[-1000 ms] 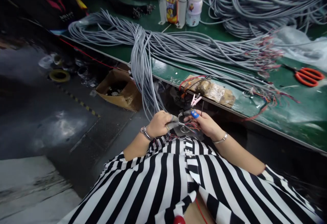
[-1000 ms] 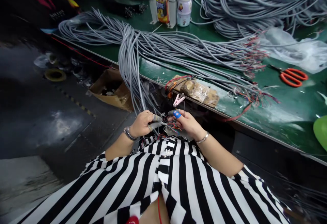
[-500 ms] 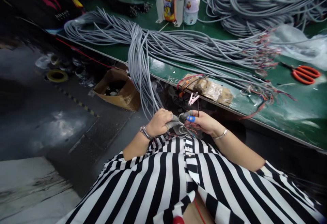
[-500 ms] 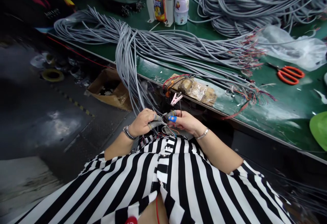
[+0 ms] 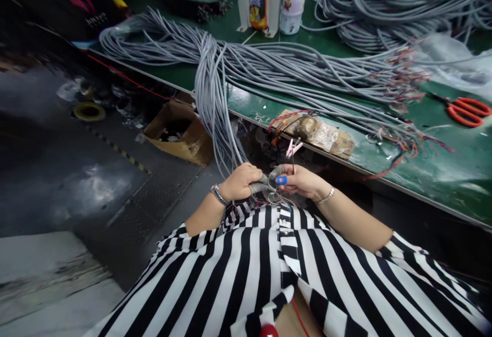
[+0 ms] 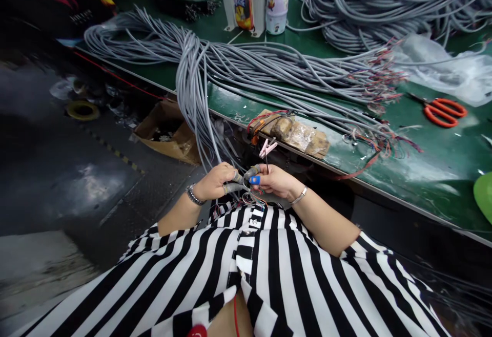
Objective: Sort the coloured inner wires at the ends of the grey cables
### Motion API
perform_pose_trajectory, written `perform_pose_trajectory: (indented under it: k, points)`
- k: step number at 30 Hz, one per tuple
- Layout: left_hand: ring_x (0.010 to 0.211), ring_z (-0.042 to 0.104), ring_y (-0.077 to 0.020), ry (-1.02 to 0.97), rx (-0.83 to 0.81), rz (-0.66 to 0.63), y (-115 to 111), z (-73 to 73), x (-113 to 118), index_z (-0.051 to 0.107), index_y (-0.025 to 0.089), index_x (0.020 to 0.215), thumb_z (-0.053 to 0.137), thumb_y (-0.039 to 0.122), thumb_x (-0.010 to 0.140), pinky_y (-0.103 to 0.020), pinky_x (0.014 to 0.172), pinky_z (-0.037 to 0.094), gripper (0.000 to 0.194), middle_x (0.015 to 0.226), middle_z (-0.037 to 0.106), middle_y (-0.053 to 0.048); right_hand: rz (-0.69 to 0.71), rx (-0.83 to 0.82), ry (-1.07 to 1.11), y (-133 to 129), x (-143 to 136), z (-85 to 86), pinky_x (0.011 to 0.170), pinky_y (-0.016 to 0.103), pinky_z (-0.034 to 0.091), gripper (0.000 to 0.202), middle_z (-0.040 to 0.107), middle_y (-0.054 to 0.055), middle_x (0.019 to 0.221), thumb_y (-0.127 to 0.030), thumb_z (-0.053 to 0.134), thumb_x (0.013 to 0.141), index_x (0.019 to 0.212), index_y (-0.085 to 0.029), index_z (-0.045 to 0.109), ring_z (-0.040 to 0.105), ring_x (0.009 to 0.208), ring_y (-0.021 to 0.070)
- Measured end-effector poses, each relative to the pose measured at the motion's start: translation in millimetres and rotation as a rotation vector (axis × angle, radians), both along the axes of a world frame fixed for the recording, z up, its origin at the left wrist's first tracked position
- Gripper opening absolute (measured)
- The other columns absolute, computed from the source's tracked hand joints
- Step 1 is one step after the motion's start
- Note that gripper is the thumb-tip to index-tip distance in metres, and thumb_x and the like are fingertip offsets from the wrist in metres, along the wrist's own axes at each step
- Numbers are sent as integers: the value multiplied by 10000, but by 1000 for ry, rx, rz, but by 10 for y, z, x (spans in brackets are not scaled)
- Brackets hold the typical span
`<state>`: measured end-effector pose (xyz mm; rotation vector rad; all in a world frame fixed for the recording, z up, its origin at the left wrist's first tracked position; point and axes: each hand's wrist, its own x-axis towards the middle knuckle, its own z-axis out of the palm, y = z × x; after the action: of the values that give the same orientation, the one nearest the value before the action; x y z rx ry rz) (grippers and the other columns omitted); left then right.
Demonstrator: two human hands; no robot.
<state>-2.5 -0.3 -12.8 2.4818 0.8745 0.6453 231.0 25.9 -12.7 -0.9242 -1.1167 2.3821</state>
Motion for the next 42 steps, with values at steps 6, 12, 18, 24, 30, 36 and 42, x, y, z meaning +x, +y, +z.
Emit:
perform_pose_trajectory:
  k: [6, 12, 18, 24, 30, 36, 42]
  points:
    - [683, 611, -155, -86, -58, 8, 11, -3, -46, 673, 183, 842, 539, 471, 921, -301, 740, 402, 327, 699, 664, -35, -87, -114, 116, -46, -70, -12, 387, 165, 67, 351, 602, -29, 605, -312, 850, 603, 804, -160, 605, 227, 408, 3]
    - [771, 648, -177, -343, -127, 374, -108, -149, -26, 696, 178, 909, 596, 466, 889, -309, 751, 486, 305, 829, 719, -71, -408, 87, -33, -100, -4, -172, 379, 198, 97, 359, 660, 4, 711, -466, 758, 701, 832, -180, 587, 228, 405, 21]
    - [797, 655, -189, -458, -22, 628, -162, -250, 201, 688, 176, 909, 646, 363, 864, -342, 775, 517, 197, 854, 718, -77, -279, 361, 25, -208, -39, -126, 566, 229, 412, 545, 671, 52, 973, -399, 866, 578, 1028, -204, 630, 539, 681, 110]
    - [851, 645, -202, -414, 29, 633, -159, -267, 295, 685, 188, 914, 656, 319, 843, -366, 813, 512, 151, 863, 716, -68, -447, 498, -143, -224, -195, -15, 683, 300, 462, 373, 616, 26, 765, -526, 765, 703, 793, -191, 629, 540, 710, 152]
    - [651, 592, -121, -728, -333, 627, -135, -231, 292, 638, 167, 894, 646, 455, 850, -259, 657, 491, 291, 730, 666, -15, -386, 461, -117, -170, -237, 85, 546, 258, 397, 405, 556, 0, 664, -555, 770, 680, 782, -191, 625, 464, 605, 123]
    - [586, 537, -95, -917, -465, 640, -90, -123, 311, 576, 168, 851, 651, 550, 818, -236, 620, 463, 391, 630, 589, 25, -354, 527, -55, -153, -348, 113, 626, 284, 439, 376, 591, 7, 704, -549, 735, 724, 773, -196, 612, 491, 634, 133]
    - [547, 515, -90, -902, -393, 709, -109, -102, 297, 564, 182, 912, 639, 564, 821, -233, 583, 447, 399, 618, 561, 42, -237, 1054, -224, -227, -296, 110, 673, 333, 437, 183, 633, 53, 744, -401, 640, 846, 795, -228, 674, 548, 683, 189]
